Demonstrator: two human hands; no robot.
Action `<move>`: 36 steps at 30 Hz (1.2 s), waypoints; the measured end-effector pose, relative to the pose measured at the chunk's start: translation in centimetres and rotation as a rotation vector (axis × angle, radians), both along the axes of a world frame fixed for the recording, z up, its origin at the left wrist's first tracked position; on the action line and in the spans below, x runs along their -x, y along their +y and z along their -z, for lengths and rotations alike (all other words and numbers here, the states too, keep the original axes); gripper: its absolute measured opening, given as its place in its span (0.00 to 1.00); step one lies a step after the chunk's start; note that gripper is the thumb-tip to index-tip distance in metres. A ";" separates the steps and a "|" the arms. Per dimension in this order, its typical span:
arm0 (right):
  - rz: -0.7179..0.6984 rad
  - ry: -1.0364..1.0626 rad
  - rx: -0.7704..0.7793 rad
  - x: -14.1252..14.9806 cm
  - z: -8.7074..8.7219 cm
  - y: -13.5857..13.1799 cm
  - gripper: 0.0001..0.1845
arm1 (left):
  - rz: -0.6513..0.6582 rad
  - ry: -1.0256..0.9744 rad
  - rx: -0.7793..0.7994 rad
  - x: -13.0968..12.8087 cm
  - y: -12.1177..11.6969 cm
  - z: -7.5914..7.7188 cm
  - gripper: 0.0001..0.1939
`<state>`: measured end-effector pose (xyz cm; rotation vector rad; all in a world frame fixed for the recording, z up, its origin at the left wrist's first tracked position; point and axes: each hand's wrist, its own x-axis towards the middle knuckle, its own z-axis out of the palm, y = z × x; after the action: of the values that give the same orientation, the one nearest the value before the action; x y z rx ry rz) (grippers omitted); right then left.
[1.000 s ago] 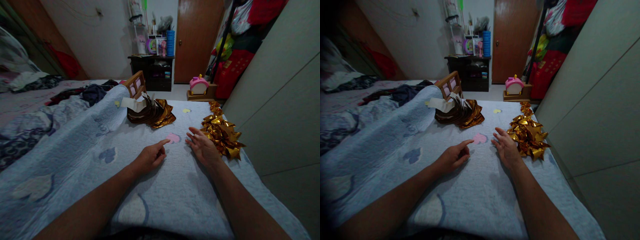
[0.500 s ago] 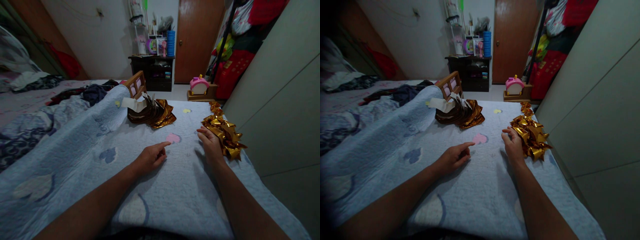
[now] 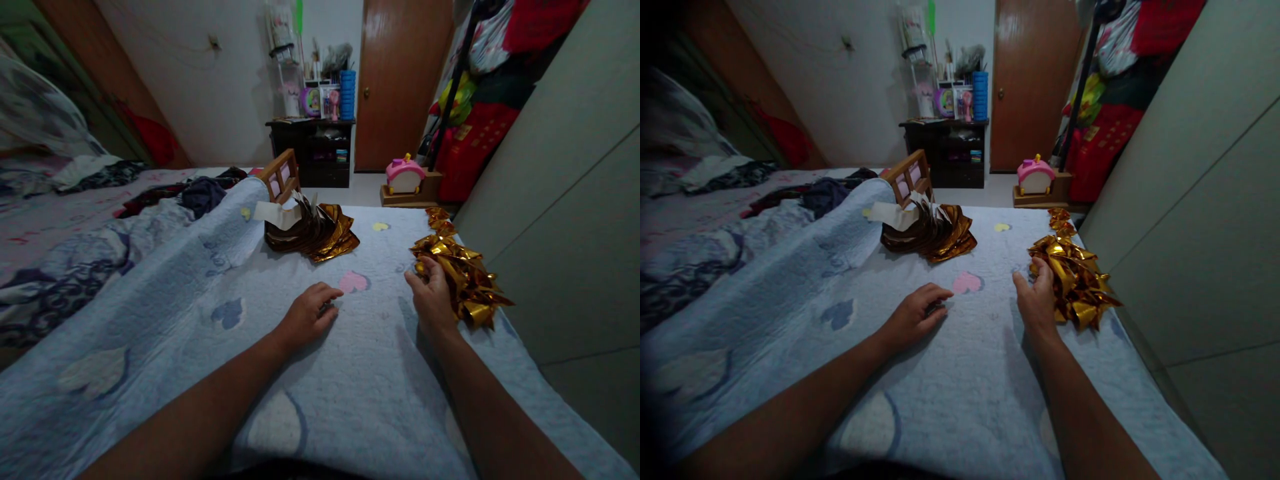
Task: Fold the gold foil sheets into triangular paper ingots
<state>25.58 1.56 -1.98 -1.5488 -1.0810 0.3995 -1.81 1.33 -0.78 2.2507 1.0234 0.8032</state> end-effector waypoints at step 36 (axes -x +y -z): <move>-0.045 -0.367 0.095 -1.6 1.3 1.2 0.24 | -0.113 0.803 -0.550 -1.7 7.5 -1.3 0.11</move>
<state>27.18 2.75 -3.28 -1.7268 -1.3966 0.2018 -0.16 8.78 0.56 3.1294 1.4051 0.1937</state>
